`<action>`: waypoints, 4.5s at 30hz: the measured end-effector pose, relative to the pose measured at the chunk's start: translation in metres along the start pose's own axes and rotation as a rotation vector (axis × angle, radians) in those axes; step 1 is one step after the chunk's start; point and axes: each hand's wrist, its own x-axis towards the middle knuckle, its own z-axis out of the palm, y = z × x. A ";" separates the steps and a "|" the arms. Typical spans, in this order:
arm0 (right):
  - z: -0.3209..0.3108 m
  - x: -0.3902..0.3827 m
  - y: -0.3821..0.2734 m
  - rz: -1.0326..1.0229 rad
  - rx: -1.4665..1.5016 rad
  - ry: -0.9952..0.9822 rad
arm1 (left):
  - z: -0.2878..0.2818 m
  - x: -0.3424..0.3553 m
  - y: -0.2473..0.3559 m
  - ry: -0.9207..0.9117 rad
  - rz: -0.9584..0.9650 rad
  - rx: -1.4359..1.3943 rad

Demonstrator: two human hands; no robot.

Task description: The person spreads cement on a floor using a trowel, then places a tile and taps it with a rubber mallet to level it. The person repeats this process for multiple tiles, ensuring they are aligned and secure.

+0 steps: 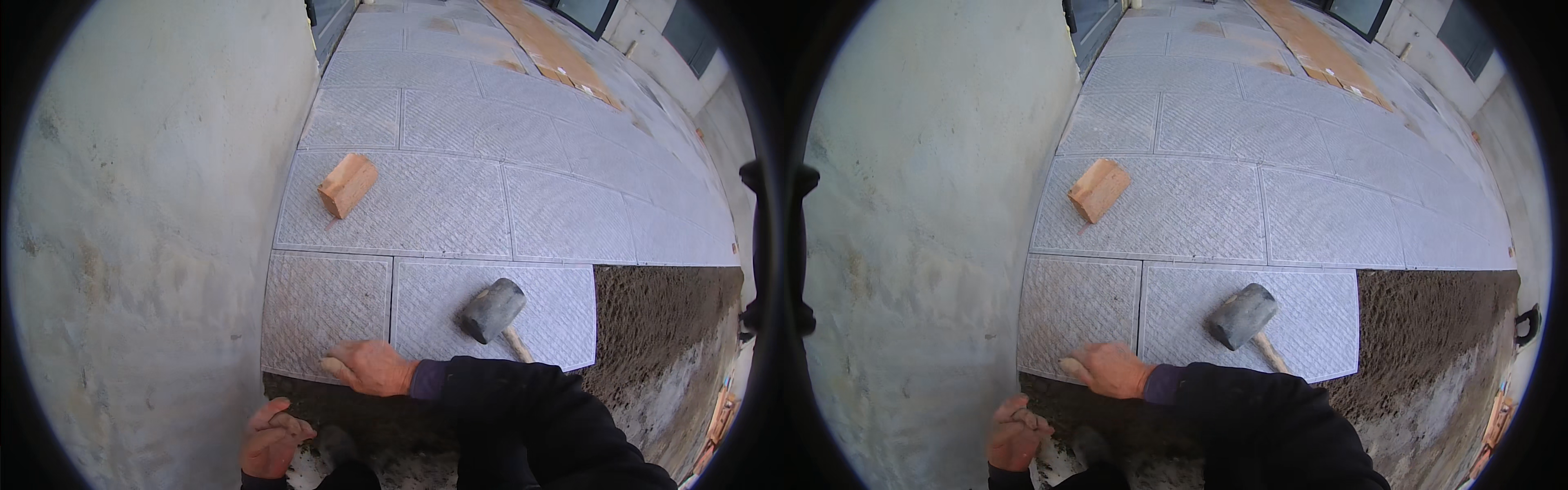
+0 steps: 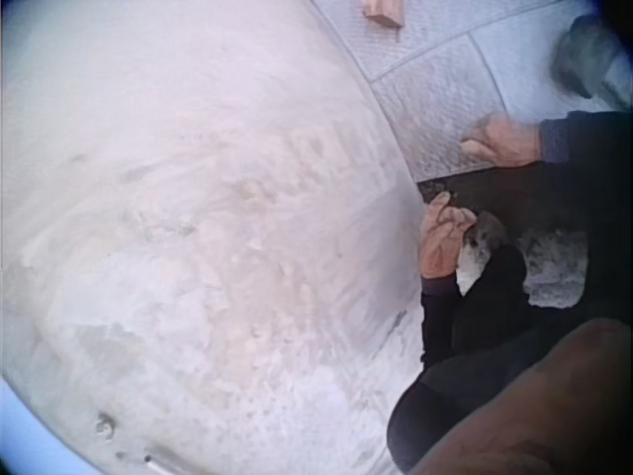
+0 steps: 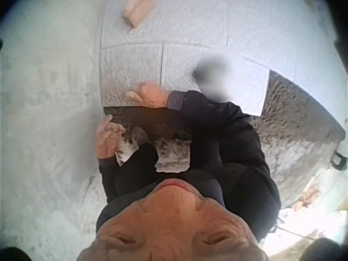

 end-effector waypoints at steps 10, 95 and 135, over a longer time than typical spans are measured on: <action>-0.147 -0.111 0.106 0.446 -0.715 0.651 | 0.047 0.268 0.036 0.055 0.613 0.668; -0.137 -0.126 0.126 0.539 -0.589 0.610 | -0.074 0.392 0.025 0.585 0.602 2.113; -0.284 -0.377 -0.032 1.240 -0.839 0.363 | 0.280 0.260 -0.197 -0.880 0.870 1.673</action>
